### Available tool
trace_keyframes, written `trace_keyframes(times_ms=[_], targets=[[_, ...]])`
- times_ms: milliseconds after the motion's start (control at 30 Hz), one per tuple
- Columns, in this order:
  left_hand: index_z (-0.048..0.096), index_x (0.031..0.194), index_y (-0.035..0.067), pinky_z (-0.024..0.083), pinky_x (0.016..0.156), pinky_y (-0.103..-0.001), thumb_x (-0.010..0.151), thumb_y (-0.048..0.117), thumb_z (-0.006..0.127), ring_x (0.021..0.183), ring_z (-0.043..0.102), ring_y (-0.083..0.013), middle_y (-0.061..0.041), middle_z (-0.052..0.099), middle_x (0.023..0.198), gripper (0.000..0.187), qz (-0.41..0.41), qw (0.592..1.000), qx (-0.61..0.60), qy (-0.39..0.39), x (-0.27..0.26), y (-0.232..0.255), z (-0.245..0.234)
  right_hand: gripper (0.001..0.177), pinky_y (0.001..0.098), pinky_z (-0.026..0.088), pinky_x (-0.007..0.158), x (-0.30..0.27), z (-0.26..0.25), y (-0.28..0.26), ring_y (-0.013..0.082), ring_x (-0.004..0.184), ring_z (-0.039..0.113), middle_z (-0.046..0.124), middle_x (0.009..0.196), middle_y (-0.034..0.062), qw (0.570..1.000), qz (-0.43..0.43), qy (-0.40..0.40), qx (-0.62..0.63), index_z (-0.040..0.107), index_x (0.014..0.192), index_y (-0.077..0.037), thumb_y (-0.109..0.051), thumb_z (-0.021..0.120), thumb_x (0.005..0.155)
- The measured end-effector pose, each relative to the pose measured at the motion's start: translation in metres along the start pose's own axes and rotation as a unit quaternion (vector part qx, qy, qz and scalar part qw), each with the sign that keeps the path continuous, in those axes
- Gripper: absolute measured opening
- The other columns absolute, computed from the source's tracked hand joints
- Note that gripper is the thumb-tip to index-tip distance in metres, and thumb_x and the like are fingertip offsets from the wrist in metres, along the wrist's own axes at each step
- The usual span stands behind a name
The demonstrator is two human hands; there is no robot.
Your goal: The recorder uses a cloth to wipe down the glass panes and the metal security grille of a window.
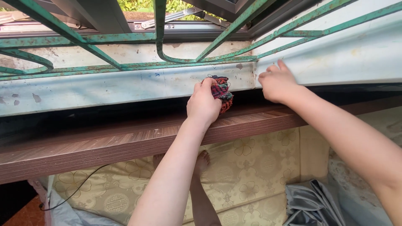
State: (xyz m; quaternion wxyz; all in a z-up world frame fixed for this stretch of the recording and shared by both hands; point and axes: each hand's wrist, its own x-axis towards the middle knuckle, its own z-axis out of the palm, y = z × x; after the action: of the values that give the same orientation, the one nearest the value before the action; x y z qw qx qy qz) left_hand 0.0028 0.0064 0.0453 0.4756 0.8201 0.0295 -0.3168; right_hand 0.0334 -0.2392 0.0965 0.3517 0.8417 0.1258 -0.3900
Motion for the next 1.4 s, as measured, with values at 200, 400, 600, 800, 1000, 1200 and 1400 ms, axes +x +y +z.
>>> trace_keyframes(times_ms=[200, 400, 600, 800, 1000, 1200, 1400], targets=[[0.054, 0.132, 0.024, 0.052, 0.096, -0.046, 0.078, 0.015, 0.074, 0.115, 0.064, -0.0353, -0.009, 0.055, 0.134, 0.058, 0.001, 1.0, -0.011, 0.011, 0.002, -0.003, -0.001, 0.051, 0.0361, 0.043, 0.108, -0.014, 0.012, 0.001, 0.0242, 0.131, 0.055, 0.059, 0.143, 0.0071, 0.853, -0.111, 0.098, 0.501, 0.063, 0.137, -0.01, -0.014, 0.072, 0.087], [0.05, 0.133, 0.023, 0.052, 0.096, -0.047, 0.082, 0.016, 0.07, 0.114, 0.063, -0.0349, -0.01, 0.054, 0.134, 0.055, -0.025, 0.994, -0.068, 0.086, 0.003, -0.003, -0.008, 0.051, 0.0271, 0.053, 0.104, -0.032, -0.065, -0.024, 0.0121, 0.117, 0.067, 0.069, 0.13, 0.0103, 0.501, -0.067, 0.092, 0.858, 0.061, 0.141, -0.005, 0.0, 0.064, 0.091], [0.044, 0.137, 0.021, 0.052, 0.094, -0.046, 0.085, 0.016, 0.069, 0.115, 0.064, -0.0324, -0.011, 0.051, 0.134, 0.057, -0.071, 0.969, -0.152, 0.181, 0.001, -0.005, -0.018, 0.042, 0.0259, 0.057, 0.1, 0.005, -0.118, -0.046, 0.0154, 0.108, 0.068, 0.069, 0.122, 0.0119, 0.349, -0.088, 0.242, 0.901, 0.065, 0.137, 0.007, 0.009, 0.066, 0.095], [0.045, 0.136, 0.02, 0.052, 0.095, -0.049, 0.086, 0.013, 0.067, 0.114, 0.064, -0.0364, -0.012, 0.052, 0.132, 0.055, -0.077, 0.931, -0.24, 0.264, -0.001, -0.005, -0.027, 0.035, 0.032, 0.057, 0.101, 0.078, -0.181, -0.03, 0.0216, 0.108, 0.067, 0.069, 0.122, 0.0169, 0.292, -0.214, 0.249, 0.898, 0.065, 0.134, 0.015, 0.007, 0.065, 0.1], [0.045, 0.136, 0.019, 0.051, 0.093, -0.05, 0.085, 0.011, 0.067, 0.114, 0.063, -0.0375, -0.013, 0.051, 0.129, 0.057, -0.082, 0.923, -0.258, 0.274, -0.003, -0.003, -0.032, 0.047, 0.0344, 0.056, 0.114, 0.102, -0.239, -0.015, 0.0203, 0.129, 0.065, 0.063, 0.139, 0.0139, 0.32, -0.339, 0.119, 0.877, 0.055, 0.146, 0.006, 0.0, 0.066, 0.1], [0.046, 0.135, 0.018, 0.051, 0.093, -0.049, 0.084, 0.011, 0.067, 0.114, 0.063, -0.0366, -0.013, 0.052, 0.129, 0.056, -0.105, 0.922, -0.267, 0.261, -0.002, -0.003, -0.034, 0.07, 0.0347, 0.043, 0.107, 0.159, -0.226, -0.036, 0.0165, 0.135, 0.046, 0.038, 0.164, -0.0029, 0.555, -0.254, 0.024, 0.792, 0.038, 0.16, -0.014, -0.011, 0.065, 0.095], [0.048, 0.133, 0.017, 0.052, 0.092, -0.049, 0.087, 0.015, 0.068, 0.112, 0.064, -0.0374, -0.013, 0.053, 0.129, 0.05, -0.084, 0.909, -0.301, 0.277, -0.004, -0.003, -0.034, 0.061, 0.036, 0.047, 0.111, 0.13, -0.17, -0.057, 0.0202, 0.139, 0.055, 0.048, 0.16, 0.0061, 0.414, -0.226, 0.088, 0.878, 0.043, 0.157, -0.009, -0.022, 0.063, 0.1]])
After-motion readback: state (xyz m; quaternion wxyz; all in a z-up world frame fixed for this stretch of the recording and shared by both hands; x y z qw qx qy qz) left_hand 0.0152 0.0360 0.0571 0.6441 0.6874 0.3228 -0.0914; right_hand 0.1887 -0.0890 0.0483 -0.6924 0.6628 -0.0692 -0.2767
